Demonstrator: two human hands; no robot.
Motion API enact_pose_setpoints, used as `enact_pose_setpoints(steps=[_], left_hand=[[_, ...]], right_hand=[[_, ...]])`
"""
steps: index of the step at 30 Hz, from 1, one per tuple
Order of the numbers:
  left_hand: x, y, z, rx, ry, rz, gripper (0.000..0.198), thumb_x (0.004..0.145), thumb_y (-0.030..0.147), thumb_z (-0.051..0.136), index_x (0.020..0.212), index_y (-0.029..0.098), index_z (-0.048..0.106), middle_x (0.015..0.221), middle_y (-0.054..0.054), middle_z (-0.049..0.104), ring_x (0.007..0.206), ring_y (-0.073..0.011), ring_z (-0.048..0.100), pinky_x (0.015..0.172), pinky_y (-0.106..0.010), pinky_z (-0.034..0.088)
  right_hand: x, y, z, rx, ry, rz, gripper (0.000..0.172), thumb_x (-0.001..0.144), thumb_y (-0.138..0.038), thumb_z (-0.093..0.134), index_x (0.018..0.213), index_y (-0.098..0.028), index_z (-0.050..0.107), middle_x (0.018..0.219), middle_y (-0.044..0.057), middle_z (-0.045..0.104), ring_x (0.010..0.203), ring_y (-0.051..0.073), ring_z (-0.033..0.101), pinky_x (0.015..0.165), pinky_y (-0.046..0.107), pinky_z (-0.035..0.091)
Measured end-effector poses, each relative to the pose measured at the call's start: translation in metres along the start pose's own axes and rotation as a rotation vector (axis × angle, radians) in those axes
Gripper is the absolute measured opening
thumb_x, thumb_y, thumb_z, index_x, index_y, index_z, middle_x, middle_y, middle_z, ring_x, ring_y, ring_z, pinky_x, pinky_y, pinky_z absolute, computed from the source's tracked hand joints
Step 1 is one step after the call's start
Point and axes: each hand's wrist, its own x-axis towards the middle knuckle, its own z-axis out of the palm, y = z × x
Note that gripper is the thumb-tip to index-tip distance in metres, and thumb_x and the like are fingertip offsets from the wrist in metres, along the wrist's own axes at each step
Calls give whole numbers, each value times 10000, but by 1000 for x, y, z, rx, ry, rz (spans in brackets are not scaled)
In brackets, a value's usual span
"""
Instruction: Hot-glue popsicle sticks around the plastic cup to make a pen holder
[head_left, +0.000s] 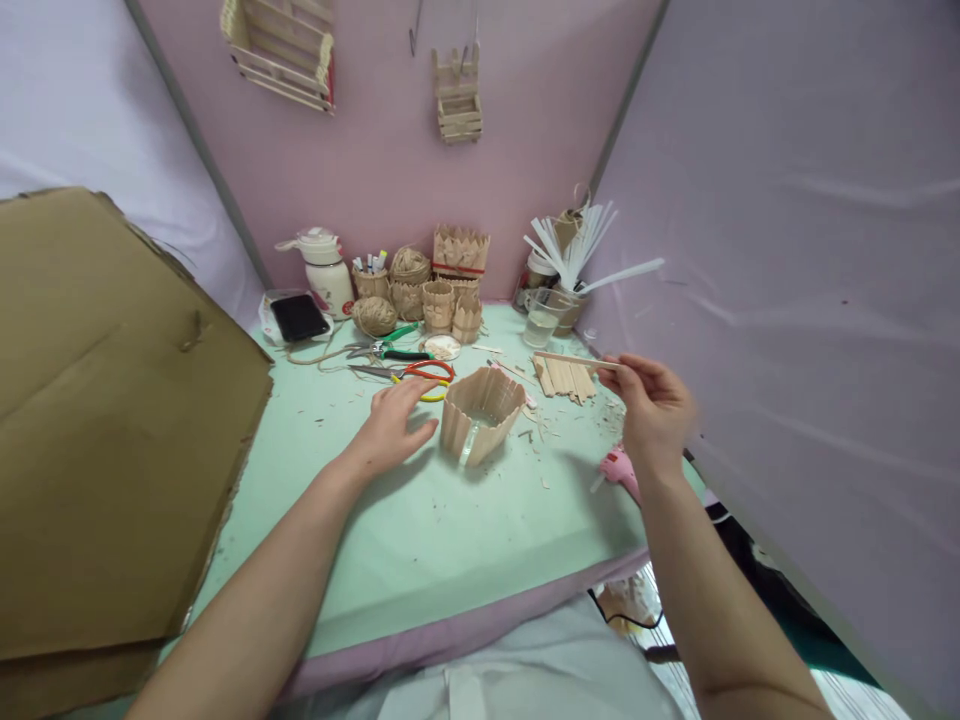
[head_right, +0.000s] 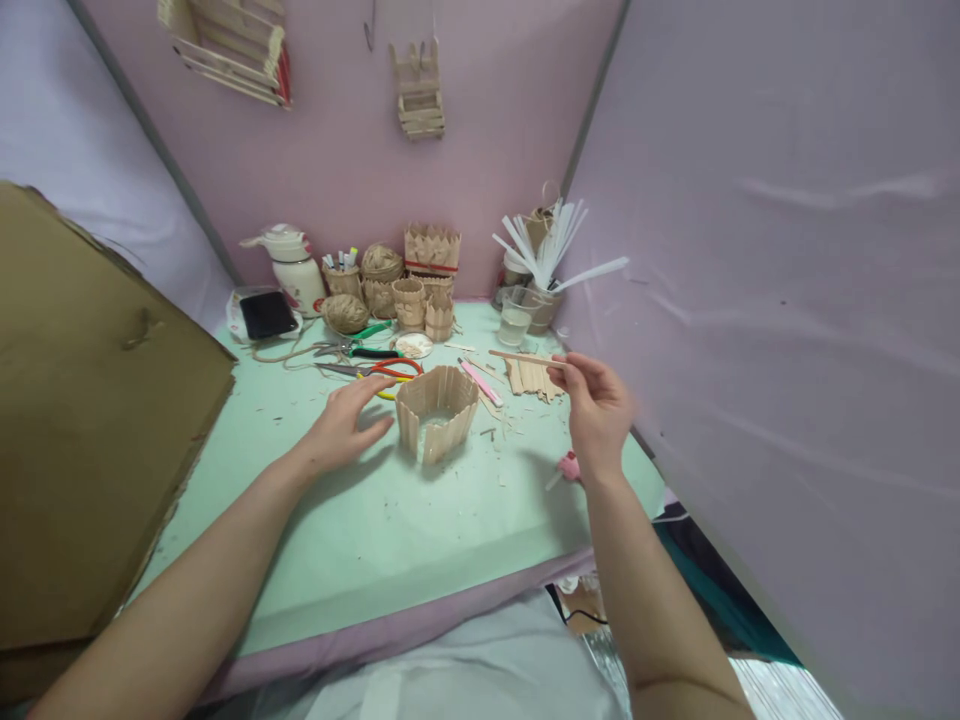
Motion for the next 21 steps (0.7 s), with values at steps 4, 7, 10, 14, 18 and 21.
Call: enact_pose_setpoints(steps=[4, 7, 10, 14, 18, 21], left_hand=[[-2, 23, -12, -375, 191, -122, 312, 830, 336, 638, 1102, 195, 698, 992, -72, 726, 946, -225, 641, 867, -370, 480], [-8, 47, -15, -896, 90, -243, 326, 760, 405, 759, 993, 177, 746, 806, -45, 712, 666, -135, 589, 620, -266, 448], [-13, 61, -14, -1266, -13, -332, 376, 669, 412, 856, 918, 144, 767, 762, -51, 711, 604, -92, 576, 572, -217, 447], [-14, 63, -12, -1521, 16, -494, 321, 633, 328, 903, 829, 119, 759, 702, -22, 677, 580, -38, 577, 547, -120, 471], [-13, 62, -11, -1618, 73, -565, 226, 709, 260, 861, 815, 105, 735, 689, -1, 641, 568, -15, 567, 532, -74, 478], [-14, 63, -9, -1605, 107, -560, 208, 739, 271, 842, 804, 111, 727, 709, 3, 637, 582, -14, 571, 548, -78, 491]], right_hand=[[-45, -42, 6, 68, 60, -79, 93, 845, -231, 740, 929, -193, 728, 869, 18, 782, 728, 155, 755, 776, 357, 658], [-79, -57, 14, -34, -69, -290, 182, 869, -126, 688, 1009, -232, 736, 939, 22, 787, 795, 190, 767, 748, 374, 675], [-100, -58, 24, -151, -274, -550, 408, 863, -19, 634, 1157, -295, 703, 1025, 10, 786, 883, 193, 766, 762, 352, 675], [-106, -53, 36, -226, -422, -718, 535, 851, 39, 601, 1257, -306, 652, 1083, 24, 776, 956, 187, 756, 796, 324, 662], [-108, -49, 39, -242, -438, -762, 526, 858, 21, 599, 1272, -301, 644, 1088, 33, 775, 956, 197, 757, 789, 323, 661], [-111, -47, 38, -246, -442, -739, 497, 874, -6, 592, 1261, -314, 649, 1096, 24, 773, 951, 204, 759, 799, 335, 661]])
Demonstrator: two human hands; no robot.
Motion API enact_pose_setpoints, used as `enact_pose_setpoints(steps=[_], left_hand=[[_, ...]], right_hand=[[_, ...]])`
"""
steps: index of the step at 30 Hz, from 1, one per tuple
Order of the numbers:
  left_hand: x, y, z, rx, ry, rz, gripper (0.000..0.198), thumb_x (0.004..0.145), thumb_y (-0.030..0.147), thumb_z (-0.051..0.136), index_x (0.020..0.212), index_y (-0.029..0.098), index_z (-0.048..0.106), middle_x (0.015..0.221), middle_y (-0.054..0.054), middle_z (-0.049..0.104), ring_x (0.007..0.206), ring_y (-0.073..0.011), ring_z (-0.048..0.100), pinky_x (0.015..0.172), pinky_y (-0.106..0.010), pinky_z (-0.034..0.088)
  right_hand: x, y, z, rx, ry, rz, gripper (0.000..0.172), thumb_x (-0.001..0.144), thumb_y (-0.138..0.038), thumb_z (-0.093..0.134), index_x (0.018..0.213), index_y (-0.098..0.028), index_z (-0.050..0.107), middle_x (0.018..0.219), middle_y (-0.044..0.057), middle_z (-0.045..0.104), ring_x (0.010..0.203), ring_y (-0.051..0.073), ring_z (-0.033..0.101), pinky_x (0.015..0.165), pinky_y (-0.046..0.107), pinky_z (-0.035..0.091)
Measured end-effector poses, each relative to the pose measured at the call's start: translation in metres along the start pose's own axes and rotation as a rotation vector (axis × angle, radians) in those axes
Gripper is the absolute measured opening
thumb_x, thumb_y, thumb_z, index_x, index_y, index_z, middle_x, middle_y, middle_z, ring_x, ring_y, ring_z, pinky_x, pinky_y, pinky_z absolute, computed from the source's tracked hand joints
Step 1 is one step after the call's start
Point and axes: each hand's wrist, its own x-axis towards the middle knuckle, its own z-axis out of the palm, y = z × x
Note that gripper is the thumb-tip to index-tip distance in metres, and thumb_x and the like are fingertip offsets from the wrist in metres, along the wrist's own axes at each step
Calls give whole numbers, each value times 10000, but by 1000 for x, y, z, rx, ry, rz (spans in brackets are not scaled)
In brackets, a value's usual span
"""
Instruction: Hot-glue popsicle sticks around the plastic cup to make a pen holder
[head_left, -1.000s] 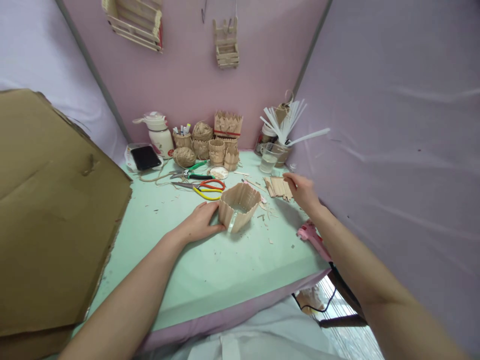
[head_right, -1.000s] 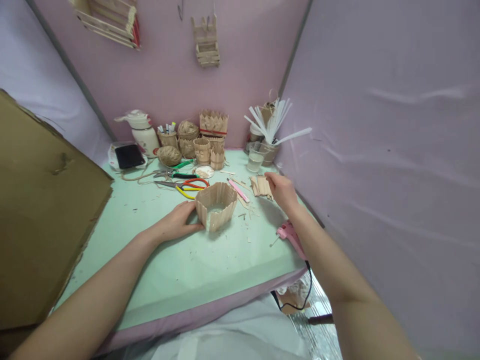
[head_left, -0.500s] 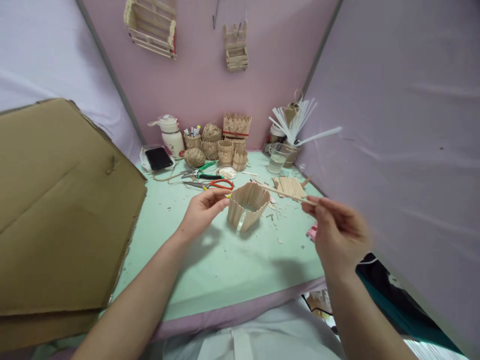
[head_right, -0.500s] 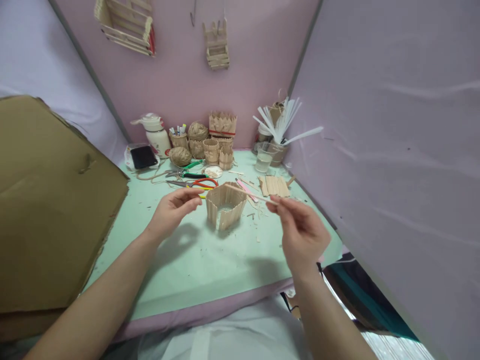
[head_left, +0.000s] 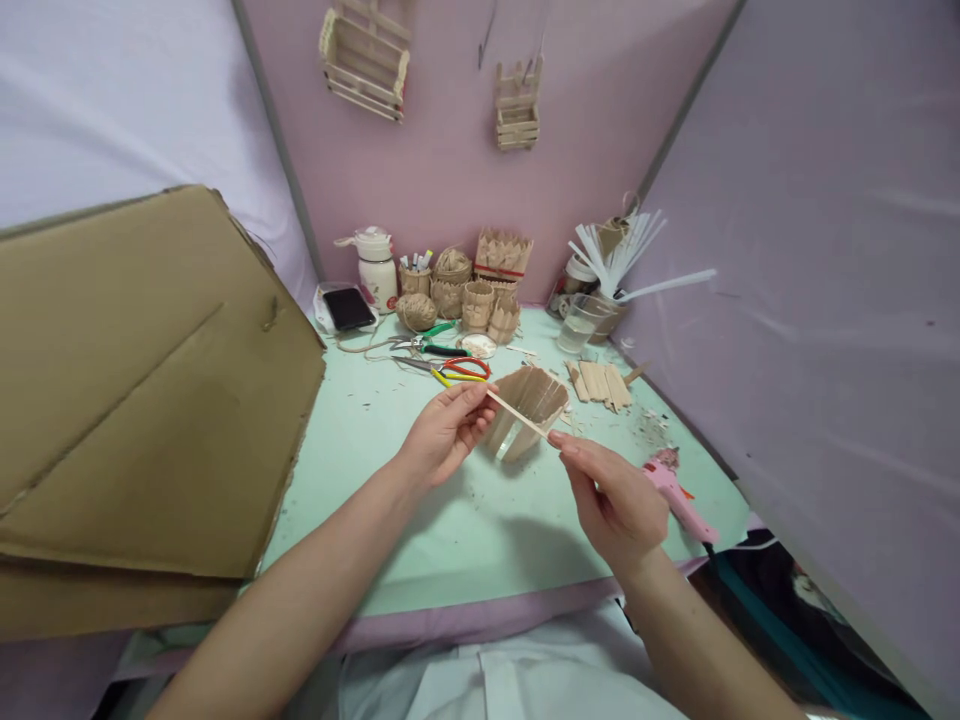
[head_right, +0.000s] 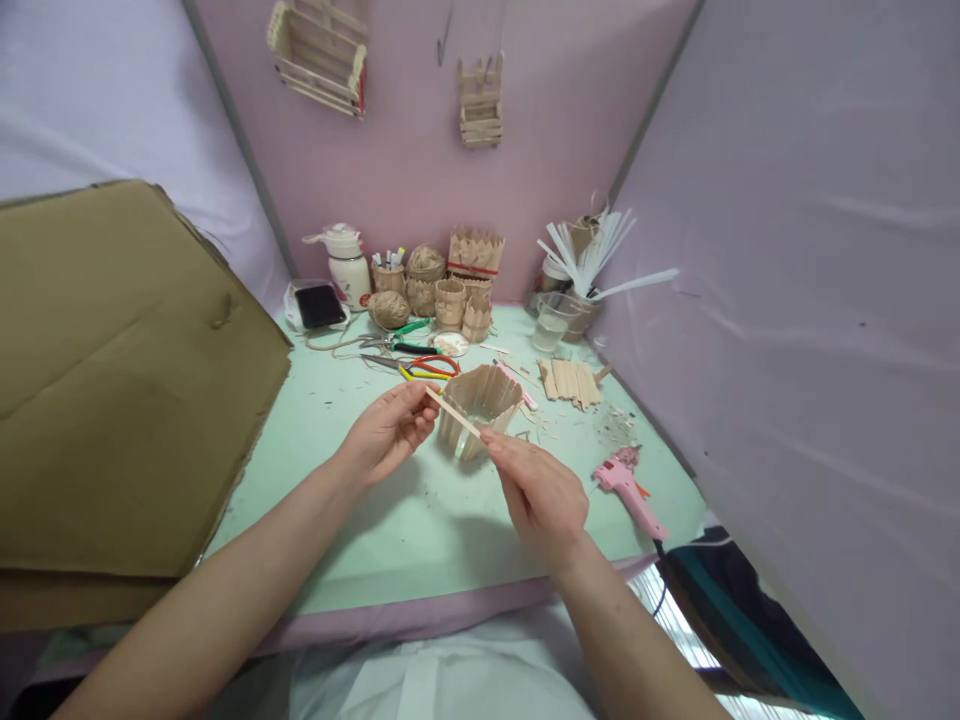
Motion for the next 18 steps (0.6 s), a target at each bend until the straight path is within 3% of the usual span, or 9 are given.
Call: enact_pose_setpoints(steps=[5, 11, 15, 18], left_hand=[[1, -2, -2, 31, 2, 39, 255, 683, 289, 878, 807, 109, 747, 728, -6, 659, 622, -30, 587, 571, -98, 500], [3, -2, -2, 43, -4, 35, 293, 627, 278, 905, 808, 96, 764, 737, -22, 683, 639, -45, 600, 583, -111, 509], [3, 6, -3, 56, 28, 81, 300, 601, 286, 914, 786, 105, 765, 711, -20, 678, 619, -45, 589, 565, -116, 496], [4, 18, -7, 112, 41, 190, 278, 619, 308, 902, 782, 129, 765, 702, -21, 685, 615, -58, 585, 575, -149, 495]], right_hand=[[-2, -1, -2, -6, -29, 48, 497, 875, -8, 595, 1256, -323, 645, 1067, 19, 780, 929, 192, 763, 789, 324, 660], [-3, -6, -8, -11, -88, -9, 497, 859, 15, 606, 1252, -288, 626, 1035, 43, 786, 914, 182, 761, 740, 301, 650], [-1, -5, -25, -62, -187, -33, 336, 871, -44, 624, 1122, -266, 650, 883, 23, 783, 798, 168, 755, 678, 283, 620], [0, 14, -51, -293, -194, 54, 152, 910, -174, 622, 1014, -276, 665, 818, 9, 765, 710, 168, 729, 642, 295, 576]])
